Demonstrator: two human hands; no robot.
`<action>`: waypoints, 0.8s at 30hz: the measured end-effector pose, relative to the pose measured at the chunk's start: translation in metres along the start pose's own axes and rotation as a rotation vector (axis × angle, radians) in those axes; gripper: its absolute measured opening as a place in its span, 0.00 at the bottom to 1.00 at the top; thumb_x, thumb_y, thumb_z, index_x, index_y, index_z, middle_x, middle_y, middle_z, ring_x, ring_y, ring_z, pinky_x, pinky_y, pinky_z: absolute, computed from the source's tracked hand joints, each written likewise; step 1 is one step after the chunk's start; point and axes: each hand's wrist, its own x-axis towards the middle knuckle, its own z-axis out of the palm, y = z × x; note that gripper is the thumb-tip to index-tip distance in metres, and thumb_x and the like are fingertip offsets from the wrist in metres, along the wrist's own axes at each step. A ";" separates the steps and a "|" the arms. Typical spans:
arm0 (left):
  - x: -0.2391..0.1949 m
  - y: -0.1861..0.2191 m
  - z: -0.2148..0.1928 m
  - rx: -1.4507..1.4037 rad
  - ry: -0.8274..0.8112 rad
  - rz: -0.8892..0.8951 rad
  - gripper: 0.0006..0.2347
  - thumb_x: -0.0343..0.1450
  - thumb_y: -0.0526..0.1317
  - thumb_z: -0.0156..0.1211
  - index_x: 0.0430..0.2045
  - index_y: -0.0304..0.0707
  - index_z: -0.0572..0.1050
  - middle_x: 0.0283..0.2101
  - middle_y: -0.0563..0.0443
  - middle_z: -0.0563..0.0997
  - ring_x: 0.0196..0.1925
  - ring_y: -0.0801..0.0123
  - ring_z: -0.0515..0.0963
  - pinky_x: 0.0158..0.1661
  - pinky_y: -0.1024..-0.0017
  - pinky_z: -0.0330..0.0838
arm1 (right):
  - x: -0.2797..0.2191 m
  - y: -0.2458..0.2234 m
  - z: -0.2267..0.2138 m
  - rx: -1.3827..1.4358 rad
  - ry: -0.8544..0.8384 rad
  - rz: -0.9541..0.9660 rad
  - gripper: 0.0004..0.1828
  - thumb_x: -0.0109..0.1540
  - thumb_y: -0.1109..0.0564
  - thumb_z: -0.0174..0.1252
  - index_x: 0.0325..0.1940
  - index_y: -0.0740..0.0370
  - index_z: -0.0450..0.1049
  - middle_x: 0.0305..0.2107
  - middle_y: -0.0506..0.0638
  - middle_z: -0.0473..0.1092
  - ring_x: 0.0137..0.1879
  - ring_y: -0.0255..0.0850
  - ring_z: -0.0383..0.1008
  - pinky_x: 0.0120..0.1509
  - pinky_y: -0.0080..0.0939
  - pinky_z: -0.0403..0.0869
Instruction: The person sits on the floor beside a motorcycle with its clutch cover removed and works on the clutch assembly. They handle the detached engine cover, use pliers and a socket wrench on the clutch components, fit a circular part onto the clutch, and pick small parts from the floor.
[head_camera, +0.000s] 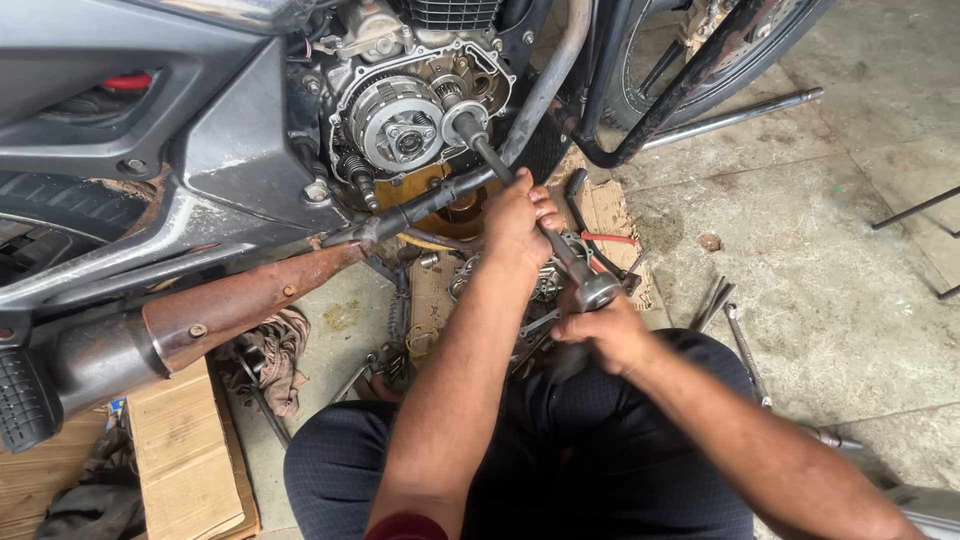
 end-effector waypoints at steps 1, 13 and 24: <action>-0.005 0.000 0.008 0.000 0.021 0.011 0.03 0.78 0.42 0.50 0.38 0.48 0.68 0.21 0.61 0.61 0.16 0.79 0.57 0.17 0.78 0.52 | 0.001 0.026 0.014 0.849 -0.070 0.053 0.15 0.47 0.60 0.66 0.38 0.56 0.78 0.17 0.47 0.70 0.23 0.39 0.72 0.30 0.42 0.73; 0.010 -0.002 -0.004 -0.058 -0.025 0.013 0.07 0.79 0.43 0.51 0.33 0.44 0.64 0.21 0.61 0.62 0.17 0.80 0.57 0.17 0.78 0.52 | 0.004 -0.021 -0.027 -0.053 0.002 0.222 0.21 0.40 0.55 0.78 0.31 0.56 0.75 0.23 0.51 0.76 0.31 0.43 0.78 0.41 0.46 0.76; 0.005 0.009 -0.001 0.055 0.048 0.028 0.03 0.78 0.43 0.51 0.37 0.48 0.67 0.21 0.61 0.62 0.17 0.81 0.57 0.17 0.79 0.51 | -0.002 -0.067 -0.039 -0.969 0.102 -0.201 0.12 0.50 0.51 0.70 0.27 0.59 0.75 0.19 0.49 0.73 0.29 0.43 0.76 0.38 0.46 0.76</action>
